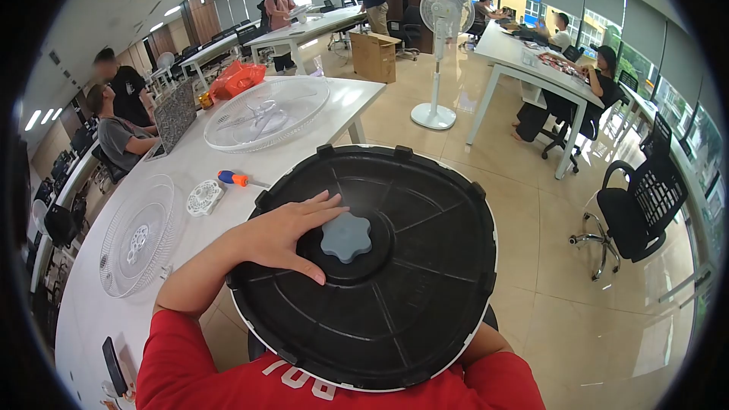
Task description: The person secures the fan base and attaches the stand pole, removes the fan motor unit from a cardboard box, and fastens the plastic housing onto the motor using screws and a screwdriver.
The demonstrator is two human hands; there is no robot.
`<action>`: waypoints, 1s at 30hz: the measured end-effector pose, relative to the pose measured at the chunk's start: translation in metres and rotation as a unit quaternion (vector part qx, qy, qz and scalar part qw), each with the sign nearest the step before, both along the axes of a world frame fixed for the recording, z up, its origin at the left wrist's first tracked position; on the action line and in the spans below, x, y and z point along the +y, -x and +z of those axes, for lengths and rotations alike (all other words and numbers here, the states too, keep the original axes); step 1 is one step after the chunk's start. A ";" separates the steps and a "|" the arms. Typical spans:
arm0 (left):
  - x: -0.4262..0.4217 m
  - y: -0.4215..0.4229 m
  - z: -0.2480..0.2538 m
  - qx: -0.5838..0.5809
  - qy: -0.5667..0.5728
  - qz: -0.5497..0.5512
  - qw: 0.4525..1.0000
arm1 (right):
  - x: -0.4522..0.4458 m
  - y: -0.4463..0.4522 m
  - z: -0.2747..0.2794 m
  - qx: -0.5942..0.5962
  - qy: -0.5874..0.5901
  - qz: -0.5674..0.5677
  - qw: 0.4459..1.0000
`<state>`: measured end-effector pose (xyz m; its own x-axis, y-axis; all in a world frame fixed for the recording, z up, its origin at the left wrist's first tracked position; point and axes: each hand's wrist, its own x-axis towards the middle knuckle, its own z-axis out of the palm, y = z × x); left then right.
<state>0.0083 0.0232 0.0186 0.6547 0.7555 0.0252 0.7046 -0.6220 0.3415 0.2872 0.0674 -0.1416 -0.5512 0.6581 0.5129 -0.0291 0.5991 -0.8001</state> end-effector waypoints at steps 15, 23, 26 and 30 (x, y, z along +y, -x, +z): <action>-0.001 -0.020 0.001 0.061 -0.059 -0.124 0.989 | -0.001 0.006 -0.017 0.147 0.113 0.115 0.976; 0.021 -0.038 0.065 0.066 -0.070 -0.169 0.981 | 0.051 0.002 0.022 0.213 0.136 0.202 0.946; 0.050 -0.033 0.159 0.010 -0.042 -0.171 0.984 | 0.095 0.004 0.061 0.232 0.159 0.237 0.930; 0.077 0.031 0.263 -0.306 -0.317 0.096 0.892 | 0.173 -0.028 0.124 0.253 0.193 0.278 0.906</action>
